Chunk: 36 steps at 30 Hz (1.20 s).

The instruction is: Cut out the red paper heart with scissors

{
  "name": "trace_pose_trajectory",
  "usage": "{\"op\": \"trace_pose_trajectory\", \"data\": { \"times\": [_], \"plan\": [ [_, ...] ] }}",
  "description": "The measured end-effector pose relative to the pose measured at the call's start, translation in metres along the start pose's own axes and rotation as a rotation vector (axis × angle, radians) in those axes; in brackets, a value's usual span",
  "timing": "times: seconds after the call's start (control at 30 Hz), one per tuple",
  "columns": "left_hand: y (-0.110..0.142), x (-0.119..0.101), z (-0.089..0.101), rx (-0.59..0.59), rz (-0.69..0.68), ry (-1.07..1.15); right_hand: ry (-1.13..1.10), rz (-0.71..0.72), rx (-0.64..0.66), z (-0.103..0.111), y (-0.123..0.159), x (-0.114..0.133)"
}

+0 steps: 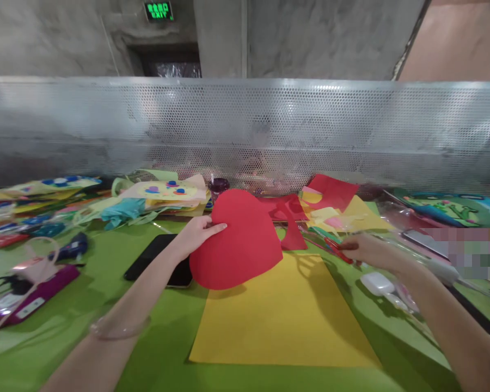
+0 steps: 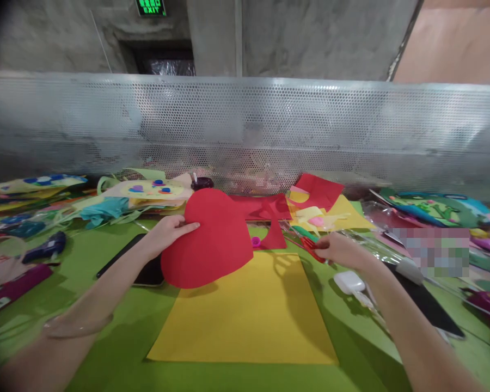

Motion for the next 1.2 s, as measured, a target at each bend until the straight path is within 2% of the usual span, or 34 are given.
{"op": "trace_pose_trajectory", "data": {
  "times": [0.1, 0.23, 0.4, 0.53, 0.77, 1.2],
  "plan": [
    [0.003, -0.004, -0.001, -0.018, -0.003, 0.01, -0.268, 0.041, 0.056, -0.008, 0.0, 0.008],
    [0.006, -0.009, -0.006, -0.02, -0.003, 0.016, -0.539, 0.126, -0.027, -0.033, -0.006, 0.027],
    [0.012, -0.017, -0.01, -0.042, 0.0, -0.001, -0.707, 0.166, -0.08, -0.074, -0.002, 0.056],
    [0.017, -0.021, -0.013, -0.04, 0.01, 0.017, -0.827, 0.205, -0.059, -0.093, 0.008, 0.065],
    [0.02, -0.024, -0.02, 0.029, 0.04, 0.126, -0.905, 0.244, 0.002, -0.101, 0.017, 0.068],
    [0.023, -0.025, -0.021, 0.047, 0.058, 0.134, -0.932, 0.221, 0.0, -0.1, 0.021, 0.072]
  ]
}}
Point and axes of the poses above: each hand's wrist, its own y-axis away from the middle knuckle, its own z-axis out of the back of the hand, x = y × z, the point moved 2 cm from there along -y, towards the middle knuckle, and after that the axes turned 7 degrees about -y, right-handed, at the moved point
